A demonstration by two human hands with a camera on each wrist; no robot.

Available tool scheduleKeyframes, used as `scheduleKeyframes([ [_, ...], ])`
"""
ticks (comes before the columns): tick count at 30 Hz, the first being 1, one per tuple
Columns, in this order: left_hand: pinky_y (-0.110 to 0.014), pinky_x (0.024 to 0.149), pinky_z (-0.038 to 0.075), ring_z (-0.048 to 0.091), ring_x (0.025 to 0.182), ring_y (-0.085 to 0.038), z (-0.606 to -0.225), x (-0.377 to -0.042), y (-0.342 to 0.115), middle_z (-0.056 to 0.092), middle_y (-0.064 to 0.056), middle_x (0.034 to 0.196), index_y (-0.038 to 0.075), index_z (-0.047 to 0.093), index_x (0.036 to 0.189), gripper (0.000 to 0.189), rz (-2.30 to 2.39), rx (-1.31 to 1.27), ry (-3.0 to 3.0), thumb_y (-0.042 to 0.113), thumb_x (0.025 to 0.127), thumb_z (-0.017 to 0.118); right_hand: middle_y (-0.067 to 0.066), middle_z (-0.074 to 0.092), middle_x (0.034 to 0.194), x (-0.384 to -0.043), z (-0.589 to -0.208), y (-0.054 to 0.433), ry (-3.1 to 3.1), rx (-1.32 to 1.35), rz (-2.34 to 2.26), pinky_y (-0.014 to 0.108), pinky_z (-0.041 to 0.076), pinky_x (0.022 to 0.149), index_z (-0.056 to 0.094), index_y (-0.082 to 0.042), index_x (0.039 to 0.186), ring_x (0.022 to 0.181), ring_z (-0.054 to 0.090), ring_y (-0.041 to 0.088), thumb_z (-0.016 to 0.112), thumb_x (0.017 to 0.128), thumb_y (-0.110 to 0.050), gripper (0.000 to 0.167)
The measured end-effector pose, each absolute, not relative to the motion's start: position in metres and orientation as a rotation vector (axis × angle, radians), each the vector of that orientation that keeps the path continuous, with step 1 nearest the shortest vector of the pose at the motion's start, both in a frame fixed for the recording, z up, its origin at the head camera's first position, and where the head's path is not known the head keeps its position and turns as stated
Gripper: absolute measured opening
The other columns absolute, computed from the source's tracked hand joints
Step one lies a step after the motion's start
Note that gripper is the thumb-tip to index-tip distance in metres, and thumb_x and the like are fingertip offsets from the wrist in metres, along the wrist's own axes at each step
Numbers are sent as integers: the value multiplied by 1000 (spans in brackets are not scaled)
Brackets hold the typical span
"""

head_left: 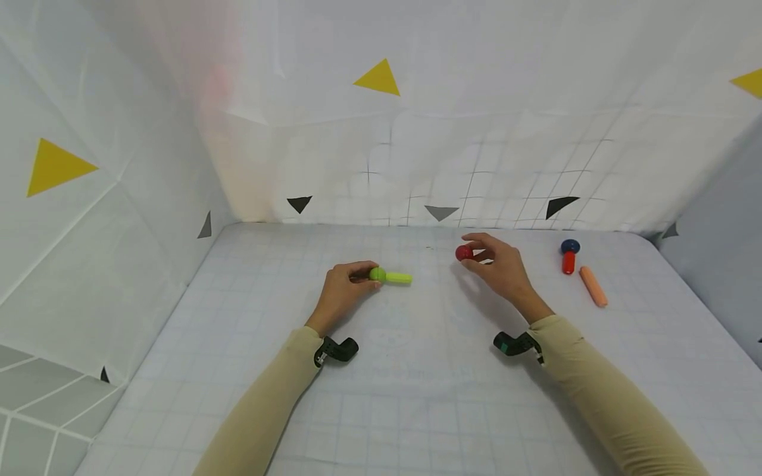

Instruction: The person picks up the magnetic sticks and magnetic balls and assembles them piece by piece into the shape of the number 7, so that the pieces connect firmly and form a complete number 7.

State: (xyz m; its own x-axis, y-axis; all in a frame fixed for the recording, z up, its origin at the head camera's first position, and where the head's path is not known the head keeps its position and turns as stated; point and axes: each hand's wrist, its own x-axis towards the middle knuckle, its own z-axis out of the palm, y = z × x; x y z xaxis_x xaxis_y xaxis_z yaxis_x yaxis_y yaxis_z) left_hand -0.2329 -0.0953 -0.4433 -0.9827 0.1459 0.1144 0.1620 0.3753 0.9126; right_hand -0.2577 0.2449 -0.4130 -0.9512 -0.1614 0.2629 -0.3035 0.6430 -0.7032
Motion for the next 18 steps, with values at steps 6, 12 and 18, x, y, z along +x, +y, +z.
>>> scheduleKeyframes([
  [6,-34,95,55,69,104,-13,-442,-233,-95,74,3,112,14,76,123,36,-1731,-291,-2589,12,88,85,13,71,122,-256,-414,239,-2671,385,1262,38,57,77,70,-8,128,100,71,31,77,94,-7,35],
  [12,-34,95,55,69,103,-13,-442,-233,-95,74,3,112,14,77,123,35,-1744,-284,-2590,12,89,85,11,70,120,-255,-417,234,-2700,371,1326,36,55,75,69,-10,124,100,69,29,80,93,-12,33],
  [18,-34,96,54,69,104,-12,-443,-234,-95,74,3,113,14,77,122,35,-1743,-283,-2589,12,89,85,12,70,118,-254,-418,227,-2707,399,1314,38,57,76,70,-10,124,99,71,30,82,93,-13,34],
])
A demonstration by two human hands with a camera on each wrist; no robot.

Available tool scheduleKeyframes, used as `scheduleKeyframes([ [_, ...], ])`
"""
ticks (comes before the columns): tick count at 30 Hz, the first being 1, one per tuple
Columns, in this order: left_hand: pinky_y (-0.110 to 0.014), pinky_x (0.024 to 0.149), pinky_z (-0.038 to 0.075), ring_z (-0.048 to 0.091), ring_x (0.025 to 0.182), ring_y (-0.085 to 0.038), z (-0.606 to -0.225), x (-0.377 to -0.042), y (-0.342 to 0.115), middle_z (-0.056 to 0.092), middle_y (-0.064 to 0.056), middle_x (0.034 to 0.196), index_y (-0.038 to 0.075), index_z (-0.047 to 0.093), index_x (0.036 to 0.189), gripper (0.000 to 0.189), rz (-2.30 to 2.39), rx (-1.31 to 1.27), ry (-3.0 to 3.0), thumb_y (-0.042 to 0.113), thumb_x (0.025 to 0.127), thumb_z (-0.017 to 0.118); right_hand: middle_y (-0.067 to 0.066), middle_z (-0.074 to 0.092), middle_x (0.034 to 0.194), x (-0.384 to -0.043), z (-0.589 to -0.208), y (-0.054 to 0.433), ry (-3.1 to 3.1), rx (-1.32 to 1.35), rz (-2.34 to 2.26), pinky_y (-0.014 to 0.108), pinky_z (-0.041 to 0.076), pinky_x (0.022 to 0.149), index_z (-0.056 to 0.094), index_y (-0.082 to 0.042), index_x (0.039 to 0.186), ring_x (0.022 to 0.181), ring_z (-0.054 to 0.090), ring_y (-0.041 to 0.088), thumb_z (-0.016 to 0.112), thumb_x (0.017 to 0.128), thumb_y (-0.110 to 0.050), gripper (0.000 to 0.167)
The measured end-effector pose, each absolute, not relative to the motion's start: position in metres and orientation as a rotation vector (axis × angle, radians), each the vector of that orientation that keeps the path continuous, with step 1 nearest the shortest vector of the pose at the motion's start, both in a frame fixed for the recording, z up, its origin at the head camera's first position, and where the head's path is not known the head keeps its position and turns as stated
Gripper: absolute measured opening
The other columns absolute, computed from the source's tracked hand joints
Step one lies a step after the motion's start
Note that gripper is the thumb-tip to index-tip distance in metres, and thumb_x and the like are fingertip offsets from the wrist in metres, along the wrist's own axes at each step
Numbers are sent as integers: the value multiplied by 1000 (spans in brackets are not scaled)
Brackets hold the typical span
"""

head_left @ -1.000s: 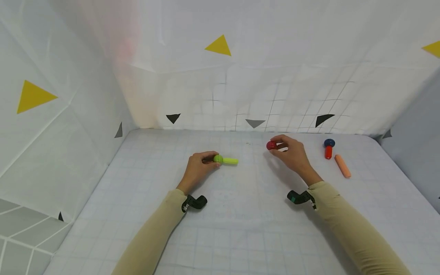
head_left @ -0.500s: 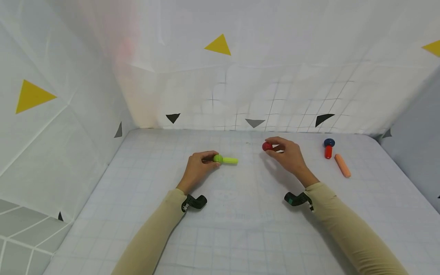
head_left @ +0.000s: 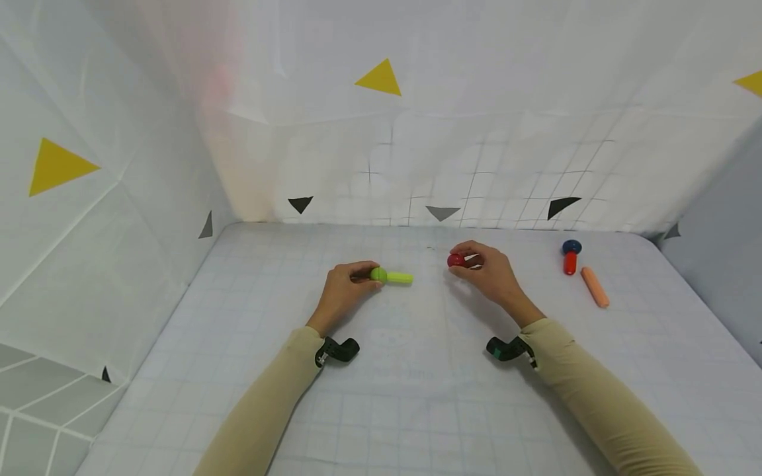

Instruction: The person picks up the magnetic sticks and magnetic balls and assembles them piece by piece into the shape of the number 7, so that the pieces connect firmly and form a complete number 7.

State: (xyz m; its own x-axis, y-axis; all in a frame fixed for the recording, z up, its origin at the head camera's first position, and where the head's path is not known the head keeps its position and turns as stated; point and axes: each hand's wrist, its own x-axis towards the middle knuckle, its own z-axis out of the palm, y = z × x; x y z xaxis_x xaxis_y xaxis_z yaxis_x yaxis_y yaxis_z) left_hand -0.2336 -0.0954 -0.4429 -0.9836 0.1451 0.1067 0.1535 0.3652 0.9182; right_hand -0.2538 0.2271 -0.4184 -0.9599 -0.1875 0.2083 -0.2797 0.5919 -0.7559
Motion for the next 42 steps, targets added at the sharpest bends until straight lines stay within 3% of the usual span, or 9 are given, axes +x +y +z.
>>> scheduleKeyframes([
  [11,-34,95,55,69,104,-13,-444,-234,-96,74,3,113,14,77,122,35,-1733,-297,-2588,13,88,86,13,72,118,-250,-424,215,-2779,382,1269,48,57,91,72,-8,128,111,63,30,80,94,-16,36],
  [42,-34,95,55,69,103,-12,-445,-235,-95,74,4,111,14,77,122,34,-1732,-302,-2586,13,89,86,11,73,115,-243,-426,180,-2744,572,1367,43,59,89,72,-4,123,104,69,28,82,90,-5,34],
])
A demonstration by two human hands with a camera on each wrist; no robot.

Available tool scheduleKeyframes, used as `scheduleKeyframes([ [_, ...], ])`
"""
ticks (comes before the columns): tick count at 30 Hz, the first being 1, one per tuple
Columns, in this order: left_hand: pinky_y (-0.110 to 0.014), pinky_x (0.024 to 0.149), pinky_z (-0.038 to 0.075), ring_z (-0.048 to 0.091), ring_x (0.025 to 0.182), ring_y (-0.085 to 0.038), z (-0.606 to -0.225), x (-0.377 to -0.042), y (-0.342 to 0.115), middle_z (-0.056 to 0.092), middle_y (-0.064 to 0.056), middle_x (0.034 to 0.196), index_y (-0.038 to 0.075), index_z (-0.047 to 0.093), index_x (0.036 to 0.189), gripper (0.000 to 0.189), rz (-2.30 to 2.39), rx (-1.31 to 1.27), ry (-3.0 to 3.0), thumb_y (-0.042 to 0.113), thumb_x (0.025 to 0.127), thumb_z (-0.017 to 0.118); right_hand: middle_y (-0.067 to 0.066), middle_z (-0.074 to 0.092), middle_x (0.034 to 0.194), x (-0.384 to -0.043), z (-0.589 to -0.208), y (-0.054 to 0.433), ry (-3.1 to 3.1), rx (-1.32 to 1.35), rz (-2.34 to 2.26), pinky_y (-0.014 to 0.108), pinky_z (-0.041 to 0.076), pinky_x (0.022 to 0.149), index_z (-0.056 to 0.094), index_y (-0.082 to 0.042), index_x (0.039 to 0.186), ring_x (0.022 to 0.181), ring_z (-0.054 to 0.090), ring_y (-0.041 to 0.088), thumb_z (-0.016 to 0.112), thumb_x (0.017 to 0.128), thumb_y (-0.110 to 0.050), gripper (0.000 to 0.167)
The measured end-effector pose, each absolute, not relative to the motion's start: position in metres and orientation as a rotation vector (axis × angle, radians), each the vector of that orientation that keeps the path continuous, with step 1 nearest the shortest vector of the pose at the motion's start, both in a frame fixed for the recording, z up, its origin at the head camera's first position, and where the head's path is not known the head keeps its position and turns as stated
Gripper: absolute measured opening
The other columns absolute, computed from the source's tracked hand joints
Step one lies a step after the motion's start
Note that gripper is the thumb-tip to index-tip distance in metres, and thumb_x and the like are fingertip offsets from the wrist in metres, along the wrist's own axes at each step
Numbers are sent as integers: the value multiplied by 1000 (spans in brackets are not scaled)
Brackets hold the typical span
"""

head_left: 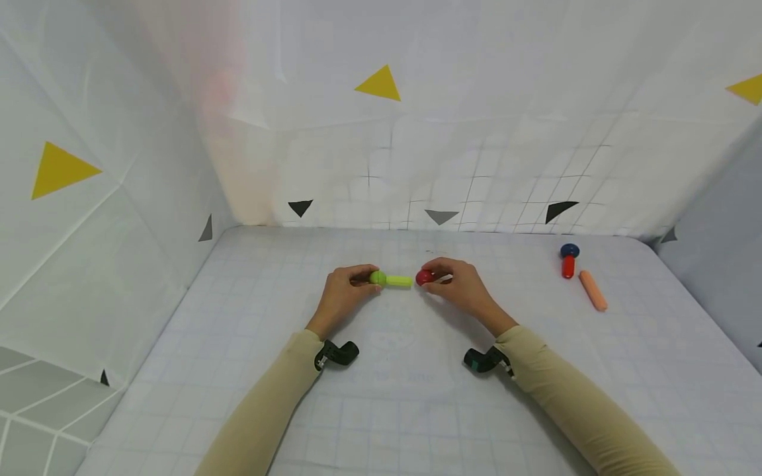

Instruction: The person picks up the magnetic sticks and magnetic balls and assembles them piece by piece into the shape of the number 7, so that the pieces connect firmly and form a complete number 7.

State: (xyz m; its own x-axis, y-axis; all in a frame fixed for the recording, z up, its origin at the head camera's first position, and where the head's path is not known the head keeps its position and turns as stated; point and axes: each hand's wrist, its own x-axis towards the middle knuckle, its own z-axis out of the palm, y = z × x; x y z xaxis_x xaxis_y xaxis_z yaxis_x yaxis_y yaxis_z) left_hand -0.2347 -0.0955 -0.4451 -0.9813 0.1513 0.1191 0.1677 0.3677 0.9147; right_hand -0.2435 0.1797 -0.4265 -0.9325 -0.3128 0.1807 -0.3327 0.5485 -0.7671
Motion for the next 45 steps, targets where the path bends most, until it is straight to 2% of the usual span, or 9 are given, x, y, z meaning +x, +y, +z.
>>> scheduleKeyframes([
  [14,-33,95,55,69,103,-12,-444,-234,-95,74,3,111,13,77,122,34,-1745,-294,-2590,12,88,86,9,73,113,-243,-426,173,-2778,608,1342,41,60,88,72,-5,121,104,68,26,82,90,-4,32],
  [24,-32,97,54,69,106,-14,-443,-234,-94,74,1,116,12,75,127,40,-1739,-304,-2603,13,89,86,10,72,118,-243,-425,175,-2796,608,1319,42,59,90,71,-3,126,105,68,27,80,91,-4,36],
  [32,-32,97,53,68,107,-13,-444,-233,-96,74,3,115,13,76,126,37,-1710,-308,-2607,14,89,85,11,71,123,-241,-420,192,-2814,605,1284,47,58,92,69,-1,131,109,67,29,77,94,-5,38],
  [45,-32,97,53,68,107,-13,-442,-233,-95,74,2,116,13,75,127,39,-1686,-303,-2625,14,89,85,16,69,127,-237,-408,228,-2820,519,1187,51,57,93,68,-1,131,110,67,32,76,95,-8,37],
])
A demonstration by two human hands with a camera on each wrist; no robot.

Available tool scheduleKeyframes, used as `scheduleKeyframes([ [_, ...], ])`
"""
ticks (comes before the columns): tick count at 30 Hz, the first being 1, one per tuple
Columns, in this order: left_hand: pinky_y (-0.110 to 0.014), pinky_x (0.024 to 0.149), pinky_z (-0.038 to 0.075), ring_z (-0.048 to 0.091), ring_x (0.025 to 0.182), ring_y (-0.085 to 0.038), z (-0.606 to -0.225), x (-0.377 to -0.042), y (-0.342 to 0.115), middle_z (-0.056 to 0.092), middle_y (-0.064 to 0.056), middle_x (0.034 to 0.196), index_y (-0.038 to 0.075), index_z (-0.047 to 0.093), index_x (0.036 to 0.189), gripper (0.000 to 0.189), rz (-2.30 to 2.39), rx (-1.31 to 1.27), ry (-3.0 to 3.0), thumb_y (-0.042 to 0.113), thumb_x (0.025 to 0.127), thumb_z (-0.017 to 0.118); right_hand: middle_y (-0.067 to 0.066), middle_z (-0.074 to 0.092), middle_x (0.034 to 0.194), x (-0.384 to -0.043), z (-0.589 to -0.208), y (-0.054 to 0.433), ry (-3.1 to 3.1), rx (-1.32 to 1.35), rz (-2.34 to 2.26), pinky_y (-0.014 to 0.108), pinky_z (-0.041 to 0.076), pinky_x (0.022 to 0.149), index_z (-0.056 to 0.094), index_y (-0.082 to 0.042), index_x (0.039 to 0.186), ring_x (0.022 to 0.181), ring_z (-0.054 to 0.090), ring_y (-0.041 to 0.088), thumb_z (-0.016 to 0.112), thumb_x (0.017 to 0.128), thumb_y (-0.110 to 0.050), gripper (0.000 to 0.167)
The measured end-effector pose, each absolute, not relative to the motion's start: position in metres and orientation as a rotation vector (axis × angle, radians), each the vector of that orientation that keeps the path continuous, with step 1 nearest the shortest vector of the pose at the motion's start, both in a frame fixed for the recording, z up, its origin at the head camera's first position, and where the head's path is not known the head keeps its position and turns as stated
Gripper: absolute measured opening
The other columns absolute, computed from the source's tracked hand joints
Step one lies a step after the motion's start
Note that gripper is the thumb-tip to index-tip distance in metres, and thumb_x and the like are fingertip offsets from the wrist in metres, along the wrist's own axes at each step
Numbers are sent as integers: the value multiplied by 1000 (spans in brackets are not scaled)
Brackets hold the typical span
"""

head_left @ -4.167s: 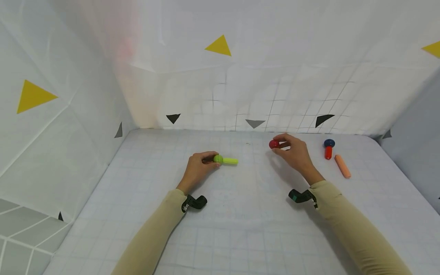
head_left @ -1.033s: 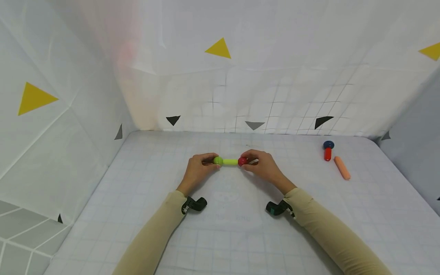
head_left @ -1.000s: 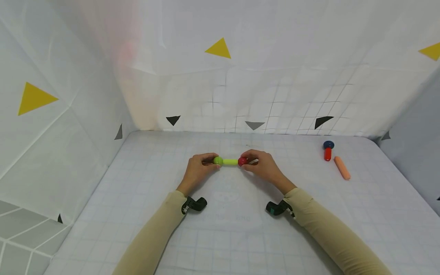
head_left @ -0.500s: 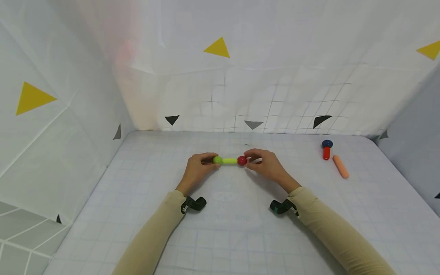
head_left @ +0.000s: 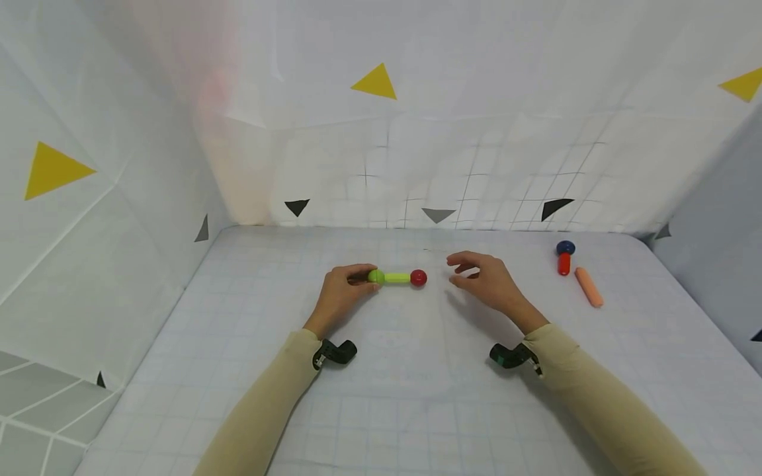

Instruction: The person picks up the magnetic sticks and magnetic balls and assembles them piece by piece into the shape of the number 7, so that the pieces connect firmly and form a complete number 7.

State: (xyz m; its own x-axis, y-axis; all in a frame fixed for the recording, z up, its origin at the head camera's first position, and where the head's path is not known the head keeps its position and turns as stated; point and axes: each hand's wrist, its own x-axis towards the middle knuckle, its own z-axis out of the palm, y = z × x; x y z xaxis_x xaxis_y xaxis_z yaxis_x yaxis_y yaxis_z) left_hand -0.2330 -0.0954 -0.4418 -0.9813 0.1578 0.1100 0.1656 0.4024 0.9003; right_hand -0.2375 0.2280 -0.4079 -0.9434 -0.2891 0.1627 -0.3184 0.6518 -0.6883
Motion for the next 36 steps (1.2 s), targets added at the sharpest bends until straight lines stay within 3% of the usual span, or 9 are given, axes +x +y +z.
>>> scheduleKeyframes([
  [8,-31,97,53,68,107,-13,-442,-234,-96,74,2,116,13,76,126,38,-1692,-291,-2626,13,89,85,19,69,127,-235,-400,260,-2814,407,1089,54,57,93,68,-3,132,113,65,37,75,97,-10,36],
  [20,-30,97,53,68,108,-12,-442,-233,-97,74,2,115,13,75,127,38,-1703,-280,-2628,13,90,85,27,67,123,-232,-398,322,-2817,247,879,58,59,79,68,-3,132,101,69,46,71,99,-11,35],
  [25,-31,98,52,68,108,-12,-441,-233,-96,74,2,116,13,76,126,38,-1704,-283,-2620,13,90,85,32,64,124,-235,-398,346,-2837,169,764,56,55,75,67,-1,131,94,65,48,69,99,-12,34],
  [30,-31,99,52,68,108,-12,-441,-232,-97,74,3,116,14,76,126,37,-1725,-277,-2623,13,90,85,35,60,125,-234,-400,367,-2873,71,741,57,48,74,67,1,131,98,54,49,66,101,-15,34],
  [36,-32,99,52,68,108,-12,-442,-233,-96,74,3,116,14,76,126,37,-1721,-272,-2625,14,90,85,38,57,130,-226,-402,390,-2897,-47,745,51,53,72,66,2,131,104,58,50,65,101,-17,35],
])
